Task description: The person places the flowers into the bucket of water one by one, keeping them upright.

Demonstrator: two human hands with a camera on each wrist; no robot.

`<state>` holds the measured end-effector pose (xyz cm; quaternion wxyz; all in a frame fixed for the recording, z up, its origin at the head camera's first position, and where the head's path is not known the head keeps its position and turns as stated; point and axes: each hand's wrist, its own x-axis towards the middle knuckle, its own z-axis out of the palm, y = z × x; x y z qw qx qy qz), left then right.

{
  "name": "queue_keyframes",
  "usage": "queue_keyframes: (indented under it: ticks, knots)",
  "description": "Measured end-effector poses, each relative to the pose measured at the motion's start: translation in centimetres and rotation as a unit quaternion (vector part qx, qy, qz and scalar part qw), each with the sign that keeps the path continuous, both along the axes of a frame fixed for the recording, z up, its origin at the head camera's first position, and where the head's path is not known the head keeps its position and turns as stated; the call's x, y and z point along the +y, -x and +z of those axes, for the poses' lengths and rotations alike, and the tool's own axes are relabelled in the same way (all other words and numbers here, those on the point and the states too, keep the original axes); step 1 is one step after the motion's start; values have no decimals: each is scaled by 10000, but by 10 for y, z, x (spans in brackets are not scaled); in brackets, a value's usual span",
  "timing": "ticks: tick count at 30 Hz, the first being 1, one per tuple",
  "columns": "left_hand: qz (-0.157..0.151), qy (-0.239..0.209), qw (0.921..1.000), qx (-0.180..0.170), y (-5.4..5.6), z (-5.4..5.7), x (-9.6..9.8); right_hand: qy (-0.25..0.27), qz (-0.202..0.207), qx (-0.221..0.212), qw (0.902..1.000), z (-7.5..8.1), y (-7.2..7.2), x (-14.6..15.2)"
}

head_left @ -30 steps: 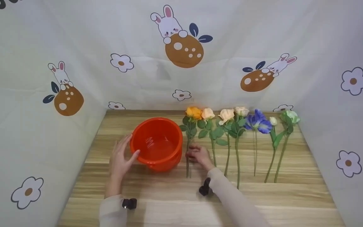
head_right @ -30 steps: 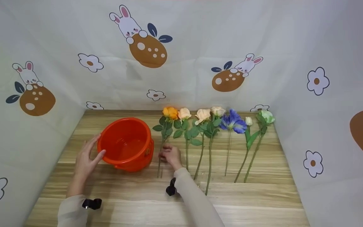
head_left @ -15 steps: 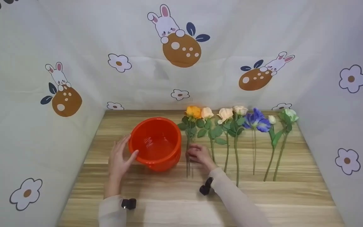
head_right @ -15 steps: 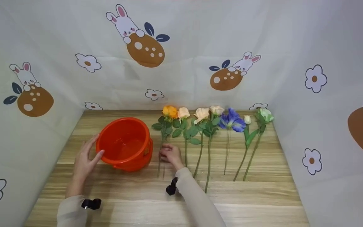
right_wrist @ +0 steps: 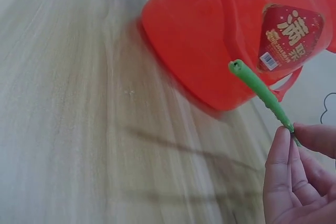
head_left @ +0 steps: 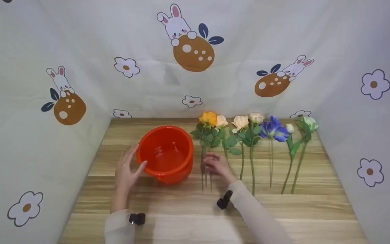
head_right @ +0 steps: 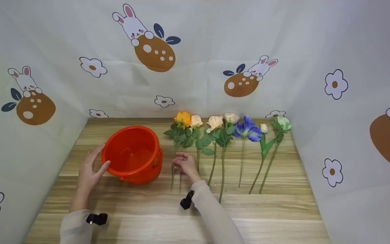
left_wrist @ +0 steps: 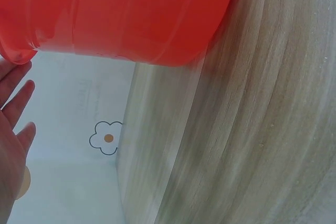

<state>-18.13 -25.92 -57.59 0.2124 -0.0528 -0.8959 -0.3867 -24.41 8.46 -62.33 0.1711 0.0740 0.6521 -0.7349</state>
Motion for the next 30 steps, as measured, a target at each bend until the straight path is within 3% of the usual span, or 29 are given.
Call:
queue_keyframes:
  ticks: [8,17,30]
  knots:
    - [81,-12,9996,-265,-3,0,0,77,-81,101,9999,14,-1,6]
    - [47,-44,9999,81,0,-2,0,206,-246,325,9990,31,-4,6]
    - [11,-25,10000,24,0,-1,0,71,-211,464,9987,51,-12,7]
